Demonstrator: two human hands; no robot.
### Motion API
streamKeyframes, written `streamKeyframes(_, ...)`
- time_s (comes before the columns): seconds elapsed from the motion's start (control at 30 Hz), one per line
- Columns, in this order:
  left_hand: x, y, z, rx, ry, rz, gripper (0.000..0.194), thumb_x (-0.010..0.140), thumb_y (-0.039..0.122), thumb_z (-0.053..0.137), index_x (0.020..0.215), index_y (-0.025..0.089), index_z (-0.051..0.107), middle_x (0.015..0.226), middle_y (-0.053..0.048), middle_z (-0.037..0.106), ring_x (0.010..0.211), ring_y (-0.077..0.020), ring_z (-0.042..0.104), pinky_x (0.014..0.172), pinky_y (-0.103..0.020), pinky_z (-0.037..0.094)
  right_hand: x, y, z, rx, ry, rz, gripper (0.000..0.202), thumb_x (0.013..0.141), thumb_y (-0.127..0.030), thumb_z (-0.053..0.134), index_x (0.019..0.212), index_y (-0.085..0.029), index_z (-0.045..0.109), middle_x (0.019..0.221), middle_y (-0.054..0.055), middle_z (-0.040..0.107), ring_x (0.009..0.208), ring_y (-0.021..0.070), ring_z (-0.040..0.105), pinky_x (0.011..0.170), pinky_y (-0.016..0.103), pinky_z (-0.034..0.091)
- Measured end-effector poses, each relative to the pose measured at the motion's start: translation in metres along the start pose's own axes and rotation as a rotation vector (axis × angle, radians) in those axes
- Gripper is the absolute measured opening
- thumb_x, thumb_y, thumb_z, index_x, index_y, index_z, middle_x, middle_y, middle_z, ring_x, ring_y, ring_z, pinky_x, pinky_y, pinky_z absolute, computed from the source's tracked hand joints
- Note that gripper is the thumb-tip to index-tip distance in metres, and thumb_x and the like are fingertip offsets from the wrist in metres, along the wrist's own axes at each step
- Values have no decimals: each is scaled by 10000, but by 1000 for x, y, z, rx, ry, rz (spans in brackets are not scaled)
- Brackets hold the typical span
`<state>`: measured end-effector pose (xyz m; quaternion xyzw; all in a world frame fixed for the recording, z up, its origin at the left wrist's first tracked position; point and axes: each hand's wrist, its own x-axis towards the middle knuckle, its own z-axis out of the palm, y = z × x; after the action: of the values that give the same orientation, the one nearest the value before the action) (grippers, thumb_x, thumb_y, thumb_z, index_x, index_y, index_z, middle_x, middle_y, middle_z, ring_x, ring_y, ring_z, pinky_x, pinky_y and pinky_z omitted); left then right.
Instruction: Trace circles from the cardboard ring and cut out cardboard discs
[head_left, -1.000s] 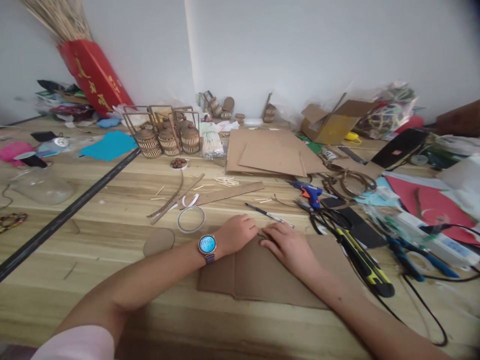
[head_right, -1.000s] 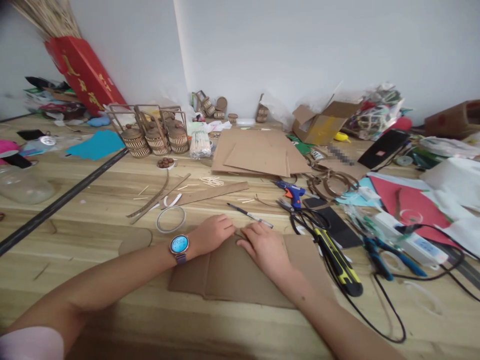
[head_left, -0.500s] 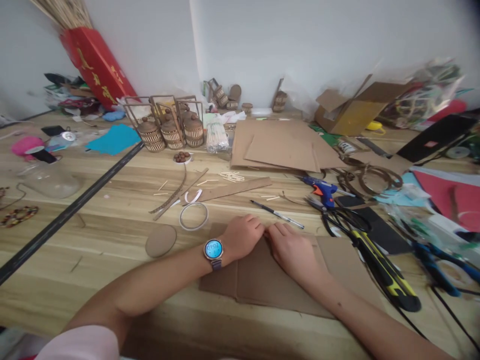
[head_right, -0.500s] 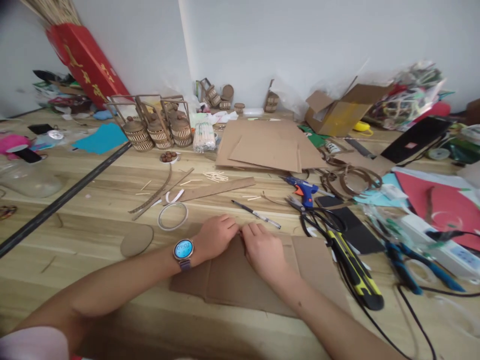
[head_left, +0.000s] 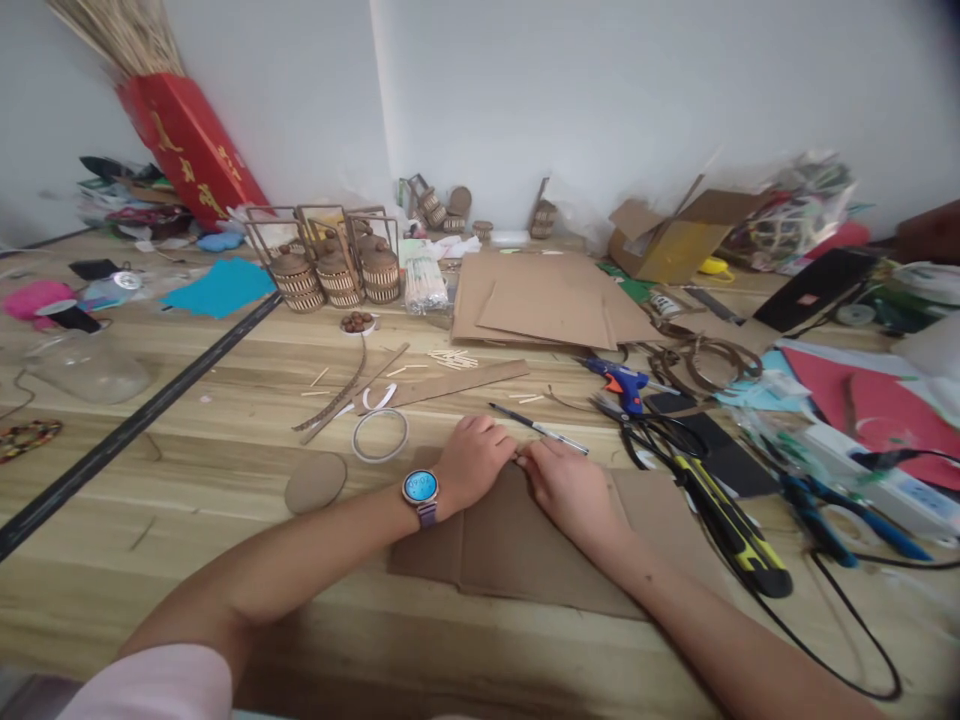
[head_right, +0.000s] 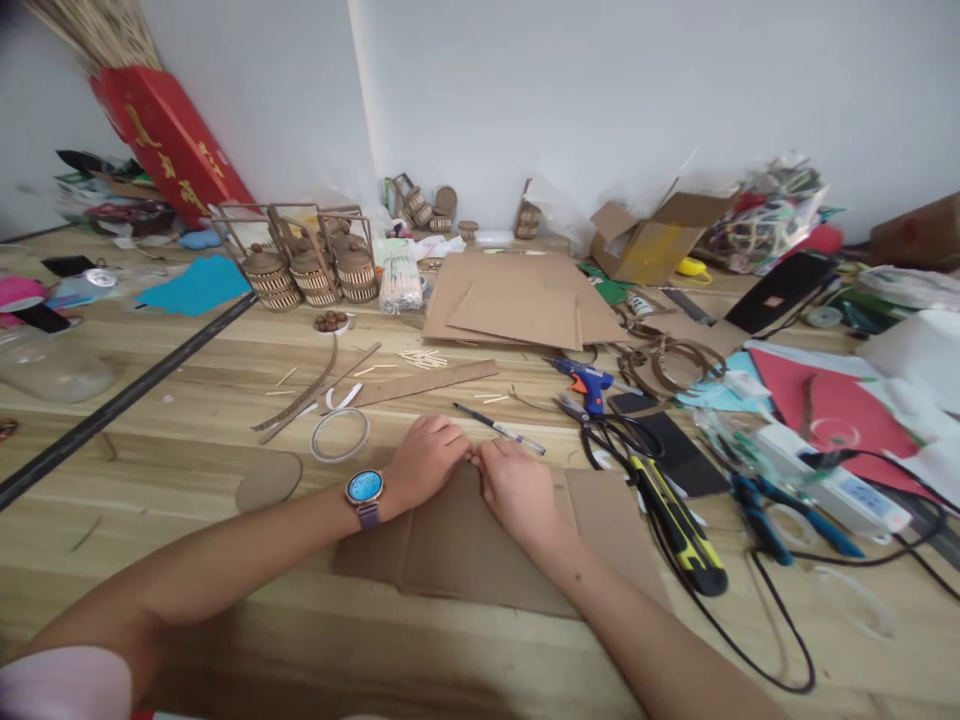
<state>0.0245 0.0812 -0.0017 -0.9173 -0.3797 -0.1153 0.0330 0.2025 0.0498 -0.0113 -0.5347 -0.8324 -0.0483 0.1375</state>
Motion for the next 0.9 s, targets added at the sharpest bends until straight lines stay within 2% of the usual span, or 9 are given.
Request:
streamKeyframes(0.1, -12, -7, -3, 20, 26, 37, 200, 1023, 226, 517, 897, 201, 671, 919, -52, 704, 976, -236, 544, 886, -390, 420, -8, -3, -8, 82, -14, -63, 26, 931, -138, 689, 932, -153, 711, 889, 59, 745, 850, 219, 716, 669, 303, 568)
streamKeyframes(0.2, -28, -16, -9, 50, 38, 51, 158, 1007, 229, 558, 906, 192, 674, 928, -51, 708, 1000, -243, 536, 923, -410, 405, -18, 2, -16, 188, -27, -140, 195, 863, -140, 771, 1048, -176, 724, 998, 75, 766, 950, 236, 713, 806, 323, 581)
streamKeyframes(0.27, -34, -20, -12, 75, 38, 72, 154, 1003, 245, 572, 910, 177, 675, 930, -59, 707, 1016, -255, 535, 953, -435, 391, -21, 9, -17, 241, -13, -150, 201, 858, -151, 782, 1050, -179, 728, 1023, 86, 765, 980, 249, 702, 871, 356, 573)
streamKeyframes(0.37, -34, -20, -14, 107, 15, 152, 169, 1011, 274, 565, 930, 174, 676, 927, -53, 708, 1016, -253, 548, 986, -445, 385, -20, 17, -14, 295, 16, -150, 188, 858, -144, 780, 1041, -156, 739, 1007, 110, 759, 955, 268, 699, 859, 392, 579)
streamKeyframes(0.5, -26, -12, -11, 140, -44, 267, 168, 1015, 172, 531, 933, 151, 676, 894, -52, 699, 897, -212, 586, 809, -341, 452, -12, 16, -7, 338, 33, -174, 236, 822, -115, 809, 1052, -129, 757, 985, 116, 756, 918, 268, 702, 825, 382, 587)
streamKeyframes(0.6, -25, -7, -10, 156, -75, 306, 190, 1005, 116, 503, 919, 129, 672, 888, -82, 687, 876, -217, 601, 707, -321, 459, -9, 12, -5, 348, 44, -171, 245, 782, -101, 844, 1013, -141, 773, 956, 97, 760, 896, 254, 706, 799, 348, 589)
streamKeyframes(0.8, -25, -5, -11, 145, -120, 293, 197, 1014, 127, 475, 919, 129, 648, 870, -90, 674, 849, -228, 617, 661, -321, 481, -8, 1, -5, 297, 51, -170, 235, 784, -104, 845, 991, -179, 766, 912, 43, 767, 844, 220, 710, 747, 285, 560)
streamKeyframes(0.9, -23, -6, -11, 127, -142, 265, 204, 1018, 136, 476, 896, 137, 639, 852, -80, 673, 830, -226, 622, 659, -320, 490, -8, -6, -3, 221, 71, -162, 93, 845, -145, 796, 911, -193, 752, 817, 27, 740, 787, 224, 690, 679, 283, 515)
